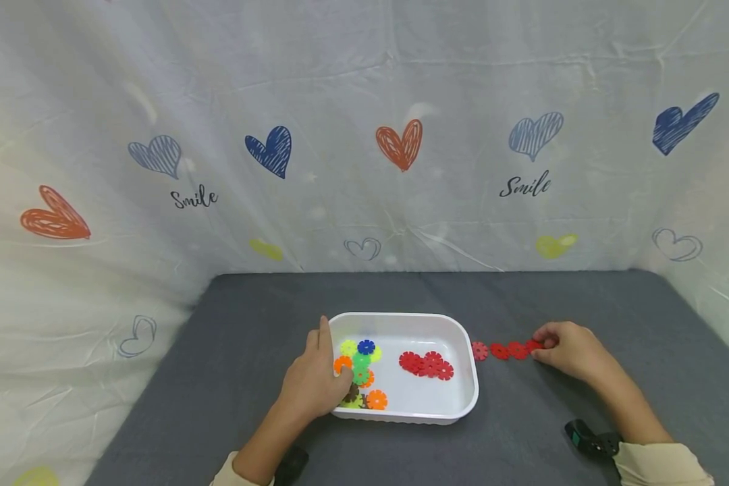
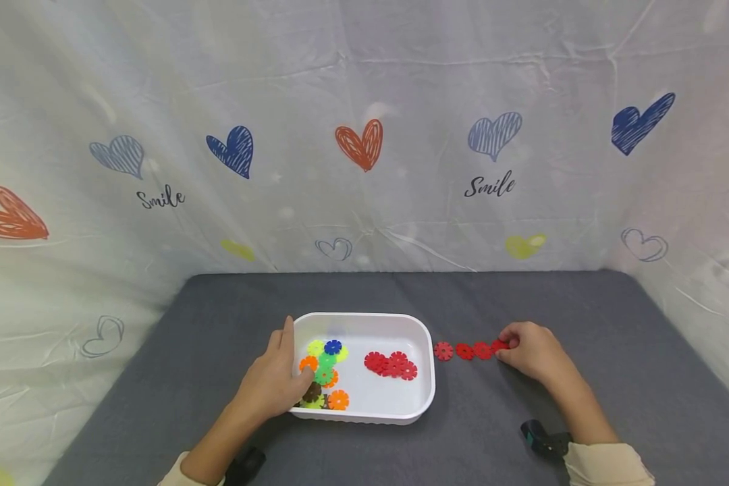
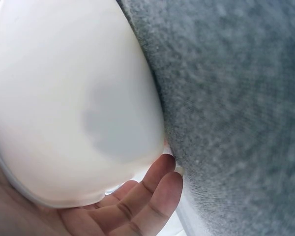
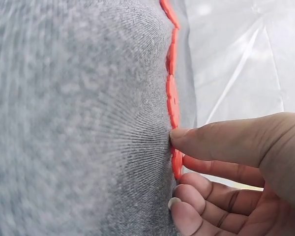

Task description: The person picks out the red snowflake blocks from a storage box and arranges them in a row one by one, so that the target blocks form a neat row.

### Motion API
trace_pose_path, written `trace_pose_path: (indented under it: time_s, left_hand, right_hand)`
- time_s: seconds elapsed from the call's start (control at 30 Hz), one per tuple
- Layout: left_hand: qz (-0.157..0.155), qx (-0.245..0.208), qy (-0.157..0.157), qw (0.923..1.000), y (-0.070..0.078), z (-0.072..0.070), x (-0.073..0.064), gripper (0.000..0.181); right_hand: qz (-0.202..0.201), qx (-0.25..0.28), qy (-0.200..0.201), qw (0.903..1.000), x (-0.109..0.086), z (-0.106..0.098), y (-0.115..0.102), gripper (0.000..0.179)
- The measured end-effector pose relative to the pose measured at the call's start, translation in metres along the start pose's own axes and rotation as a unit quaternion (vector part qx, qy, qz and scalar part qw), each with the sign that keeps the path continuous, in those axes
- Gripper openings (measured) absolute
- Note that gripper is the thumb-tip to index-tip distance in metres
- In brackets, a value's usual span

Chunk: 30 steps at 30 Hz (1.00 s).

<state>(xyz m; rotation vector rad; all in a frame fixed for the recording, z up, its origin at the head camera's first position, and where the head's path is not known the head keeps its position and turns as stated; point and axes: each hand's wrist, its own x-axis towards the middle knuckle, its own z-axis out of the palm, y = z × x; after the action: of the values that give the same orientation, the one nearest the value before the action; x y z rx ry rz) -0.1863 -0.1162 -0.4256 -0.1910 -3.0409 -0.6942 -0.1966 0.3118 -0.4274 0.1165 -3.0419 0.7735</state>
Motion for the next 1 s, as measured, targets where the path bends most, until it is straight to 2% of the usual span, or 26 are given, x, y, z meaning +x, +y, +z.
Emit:
trace_pose_path:
  time_s: [0.17, 0.27, 0.43, 0.5, 0.6, 0.67, 0.77, 0.87, 0.93, 1.0]
  left_hand:
    - [0.003, -0.001, 0.0, 1.0, -0.001, 0.0, 0.0, 0.093]
    - [0.002, -0.005, -0.001, 1.0, -0.001, 0.0, 0.0, 0.093]
    - [0.002, -0.008, -0.004, 1.0, -0.001, 0.001, -0.001, 0.093]
    - [0.003, -0.009, -0.003, 1.0, -0.001, 0.001, -0.001, 0.093]
    - [0.003, -0.007, -0.001, 1.0, -0.001, 0.0, -0.001, 0.093]
    - [0.004, -0.006, 0.001, 1.0, -0.001, -0.001, -0.001, 0.093]
    - [0.004, -0.005, 0.002, 1.0, -0.001, -0.002, -0.001, 0.093]
    - [0.008, -0.008, 0.002, 0.9999, 0.0, -0.002, -0.001, 0.093]
    - [0.009, -0.009, 0.001, 0.9999, 0.001, -0.002, -0.002, 0.093]
    - [0.009, -0.005, 0.001, 0.9999, 0.001, -0.001, -0.002, 0.092]
  right_hand:
    - [-0.012, -0.015, 0.005, 0.9998, -0.002, -0.002, -0.004, 0.024]
    - [-0.036, -0.025, 0.015, 0.999, -0.005, -0.005, -0.015, 0.023]
    - [-0.087, -0.025, 0.043, 0.995, -0.011, -0.007, -0.051, 0.023]
    - [-0.118, -0.031, 0.068, 0.9902, -0.013, -0.005, -0.069, 0.022]
    - [-0.19, -0.049, 0.123, 0.9727, -0.012, 0.004, -0.095, 0.02]
    - [-0.244, -0.065, 0.162, 0.9539, -0.009, 0.014, -0.11, 0.02]
    - [-0.306, -0.08, 0.18, 0.9315, -0.002, 0.033, -0.127, 0.022]
    - [-0.354, -0.1, 0.147, 0.9181, 0.001, 0.051, -0.139, 0.028]
    - [-0.386, -0.132, 0.104, 0.9072, 0.003, 0.061, -0.146, 0.035]
    - [-0.399, -0.176, 0.044, 0.8991, 0.003, 0.069, -0.151, 0.047]
